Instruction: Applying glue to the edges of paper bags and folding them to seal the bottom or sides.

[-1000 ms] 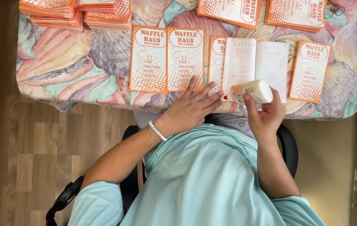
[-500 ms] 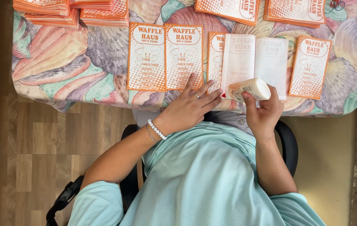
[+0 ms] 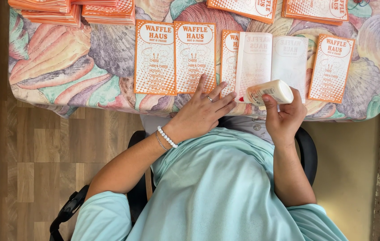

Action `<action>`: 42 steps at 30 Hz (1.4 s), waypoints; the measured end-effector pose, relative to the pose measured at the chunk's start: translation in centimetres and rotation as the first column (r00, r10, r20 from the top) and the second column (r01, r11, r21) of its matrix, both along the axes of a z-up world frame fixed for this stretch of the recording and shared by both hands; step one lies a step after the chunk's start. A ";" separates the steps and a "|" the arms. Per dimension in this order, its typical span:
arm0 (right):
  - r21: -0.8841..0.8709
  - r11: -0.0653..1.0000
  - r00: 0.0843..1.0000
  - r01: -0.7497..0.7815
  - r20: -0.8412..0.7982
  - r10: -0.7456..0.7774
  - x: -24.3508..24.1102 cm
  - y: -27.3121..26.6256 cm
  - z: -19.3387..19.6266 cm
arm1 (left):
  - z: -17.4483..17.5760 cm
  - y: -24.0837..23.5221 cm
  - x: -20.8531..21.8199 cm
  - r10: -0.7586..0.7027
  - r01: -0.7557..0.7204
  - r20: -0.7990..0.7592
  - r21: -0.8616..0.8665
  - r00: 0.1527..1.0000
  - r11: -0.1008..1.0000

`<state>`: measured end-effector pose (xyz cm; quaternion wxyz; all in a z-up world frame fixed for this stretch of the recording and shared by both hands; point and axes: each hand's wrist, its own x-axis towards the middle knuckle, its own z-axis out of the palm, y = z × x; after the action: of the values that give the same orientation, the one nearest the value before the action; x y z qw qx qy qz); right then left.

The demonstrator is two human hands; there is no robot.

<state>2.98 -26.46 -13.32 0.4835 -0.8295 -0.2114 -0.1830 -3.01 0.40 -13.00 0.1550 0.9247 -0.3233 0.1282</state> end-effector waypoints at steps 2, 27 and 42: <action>0.033 0.999 1.000 -0.001 -0.010 0.002 0.0 0.0 0.3 | 0.1 0.0 0.0 0.003 -0.003 0.005 0.001 1.000 1.000; 0.060 0.973 0.974 0.225 -0.049 -0.222 0.4 -5.2 2.0 | 0.5 0.4 0.1 -0.007 0.007 -0.002 0.068 1.000 0.998; 0.058 0.950 0.951 0.306 0.024 -0.308 1.7 -9.8 1.7 | 0.6 0.4 0.1 -0.003 0.003 -0.001 0.079 1.000 0.997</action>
<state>4.72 -36.22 -11.59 0.4678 -0.8358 -0.0829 -0.2751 -2.91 0.79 -12.37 0.1187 0.9296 -0.3295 0.1144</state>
